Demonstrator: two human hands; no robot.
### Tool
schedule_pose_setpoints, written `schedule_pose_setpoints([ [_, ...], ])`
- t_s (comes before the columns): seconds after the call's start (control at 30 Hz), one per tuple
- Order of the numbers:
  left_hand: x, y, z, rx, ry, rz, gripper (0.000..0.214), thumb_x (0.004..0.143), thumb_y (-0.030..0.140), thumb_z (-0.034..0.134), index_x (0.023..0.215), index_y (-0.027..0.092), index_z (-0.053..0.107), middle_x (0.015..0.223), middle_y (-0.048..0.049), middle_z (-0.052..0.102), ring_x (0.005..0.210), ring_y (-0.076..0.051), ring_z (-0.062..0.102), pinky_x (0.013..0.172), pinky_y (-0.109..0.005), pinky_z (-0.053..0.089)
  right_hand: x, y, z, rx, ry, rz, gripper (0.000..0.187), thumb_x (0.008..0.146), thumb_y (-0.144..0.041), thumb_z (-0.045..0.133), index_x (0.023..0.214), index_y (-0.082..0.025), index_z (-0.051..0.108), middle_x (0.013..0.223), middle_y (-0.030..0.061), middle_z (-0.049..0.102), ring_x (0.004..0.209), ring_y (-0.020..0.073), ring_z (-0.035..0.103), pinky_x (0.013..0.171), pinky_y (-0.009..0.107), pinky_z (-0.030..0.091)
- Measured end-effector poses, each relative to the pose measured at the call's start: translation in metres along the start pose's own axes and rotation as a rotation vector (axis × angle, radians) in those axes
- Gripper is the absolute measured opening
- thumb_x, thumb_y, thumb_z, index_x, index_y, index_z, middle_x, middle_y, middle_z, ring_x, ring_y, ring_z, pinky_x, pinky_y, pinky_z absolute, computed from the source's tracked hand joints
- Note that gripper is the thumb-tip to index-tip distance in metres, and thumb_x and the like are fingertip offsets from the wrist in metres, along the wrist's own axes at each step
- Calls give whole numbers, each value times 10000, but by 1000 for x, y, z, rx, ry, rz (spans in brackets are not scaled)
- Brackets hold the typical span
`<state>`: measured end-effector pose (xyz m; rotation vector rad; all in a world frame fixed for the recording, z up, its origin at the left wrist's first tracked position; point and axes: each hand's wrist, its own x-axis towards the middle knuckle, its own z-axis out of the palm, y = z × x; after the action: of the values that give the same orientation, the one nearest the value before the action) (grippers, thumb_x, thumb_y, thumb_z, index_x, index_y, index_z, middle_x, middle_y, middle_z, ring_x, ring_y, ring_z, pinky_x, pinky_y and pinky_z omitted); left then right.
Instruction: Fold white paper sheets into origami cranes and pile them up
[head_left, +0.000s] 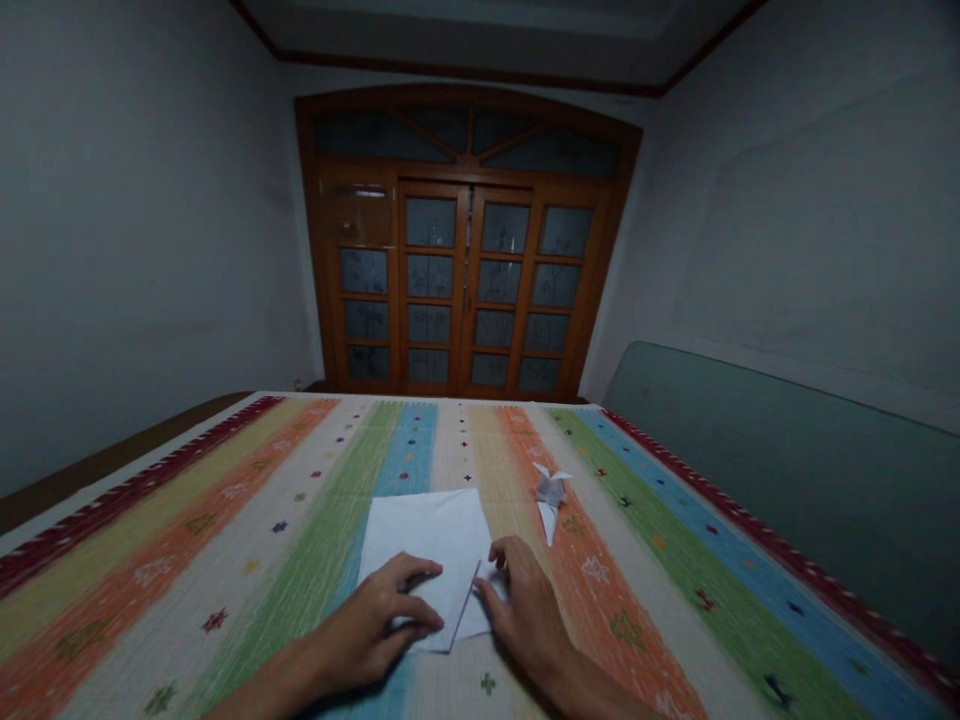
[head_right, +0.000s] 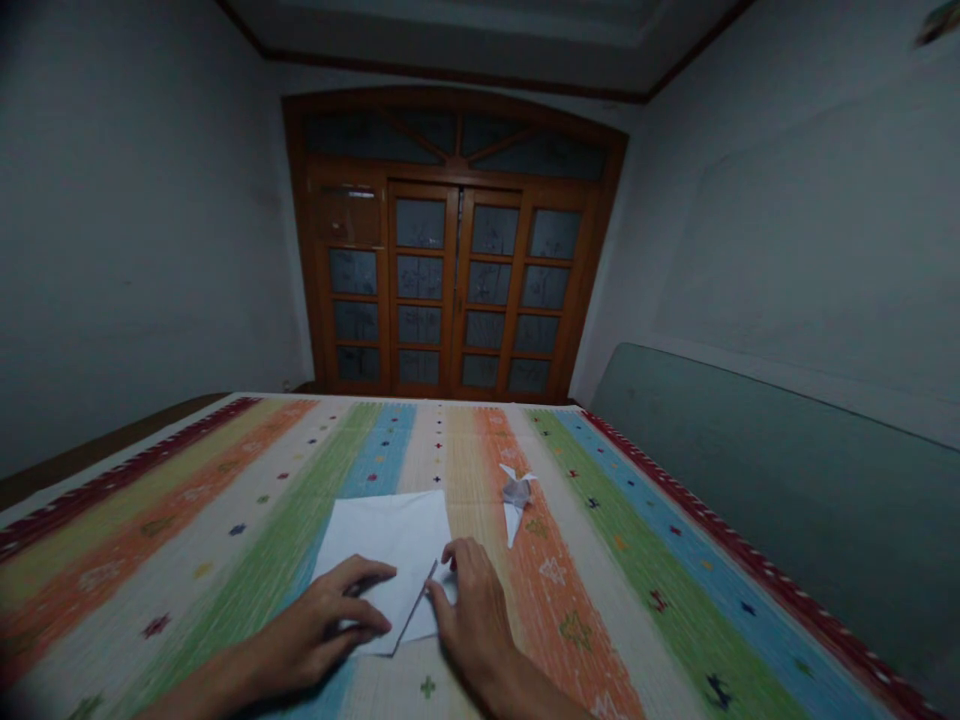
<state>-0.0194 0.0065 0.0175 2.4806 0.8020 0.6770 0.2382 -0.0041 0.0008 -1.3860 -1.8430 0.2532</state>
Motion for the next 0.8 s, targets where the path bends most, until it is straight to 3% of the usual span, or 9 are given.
schedule_pose_setpoints([
  [0.07, 0, -1, 1, -14, 18, -5, 363, 902, 73, 671, 1148, 314, 785, 1409, -92, 580, 1298, -293, 559, 1120, -482, 460, -1, -4, 1, -37, -38, 9, 71, 857, -130, 693, 865, -189, 655, 907, 69, 665, 878, 269, 638, 797, 385, 503],
  [0.17, 0, -2, 2, -20, 19, -47, 397, 888, 86, 695, 1196, 326, 771, 1371, -87, 552, 1250, -287, 574, 1111, -471, 464, -5, -10, 2, -61, -109, 7, 70, 841, -193, 777, 826, -202, 708, 948, 74, 682, 962, 296, 630, 875, 426, 486],
  [0.23, 2, -2, 3, -36, 16, -96, 492, 880, 116, 725, 1317, 342, 706, 1375, -87, 533, 1240, -290, 577, 1112, -475, 460, -7, -13, 3, -64, -143, 2, 164, 779, -219, 847, 906, -210, 744, 1010, 80, 684, 1011, 312, 618, 921, 452, 478],
  [0.33, 6, -1, 8, -76, 45, -185, 806, 841, 116, 754, 1547, 374, 465, 1378, -79, 532, 1248, -292, 569, 1131, -491, 436, -8, -16, 3, -64, -188, -27, 371, 721, -245, 891, 1063, -208, 751, 1093, 101, 673, 1063, 333, 600, 963, 481, 472],
  [0.4, 9, 0, 14, -90, 99, -239, 897, 823, 85, 732, 1592, 381, 377, 1333, -68, 557, 1209, -280, 582, 1121, -493, 439, -8, -17, 3, -59, -206, -41, 423, 715, -234, 887, 1111, -201, 742, 1124, 111, 669, 1086, 341, 594, 978, 491, 470],
  [0.57, 10, -2, 25, -126, 217, -219, 830, 844, 45, 626, 1580, 359, 404, 1193, -58, 631, 985, -239, 634, 952, -438, 544, -6, -12, 5, -19, -201, -37, 440, 738, -132, 835, 1156, -209, 725, 1120, 115, 682, 1068, 337, 607, 959, 491, 492],
  [0.8, 4, -11, 27, -65, 336, -153, 676, 861, 57, 596, 1478, 333, 556, 1238, -69, 726, 1079, -260, 686, 985, -442, 562, -7, 3, 10, 4, -129, -102, 447, 785, -58, 743, 1191, -245, 735, 1055, 99, 708, 1008, 319, 620, 908, 465, 513],
])
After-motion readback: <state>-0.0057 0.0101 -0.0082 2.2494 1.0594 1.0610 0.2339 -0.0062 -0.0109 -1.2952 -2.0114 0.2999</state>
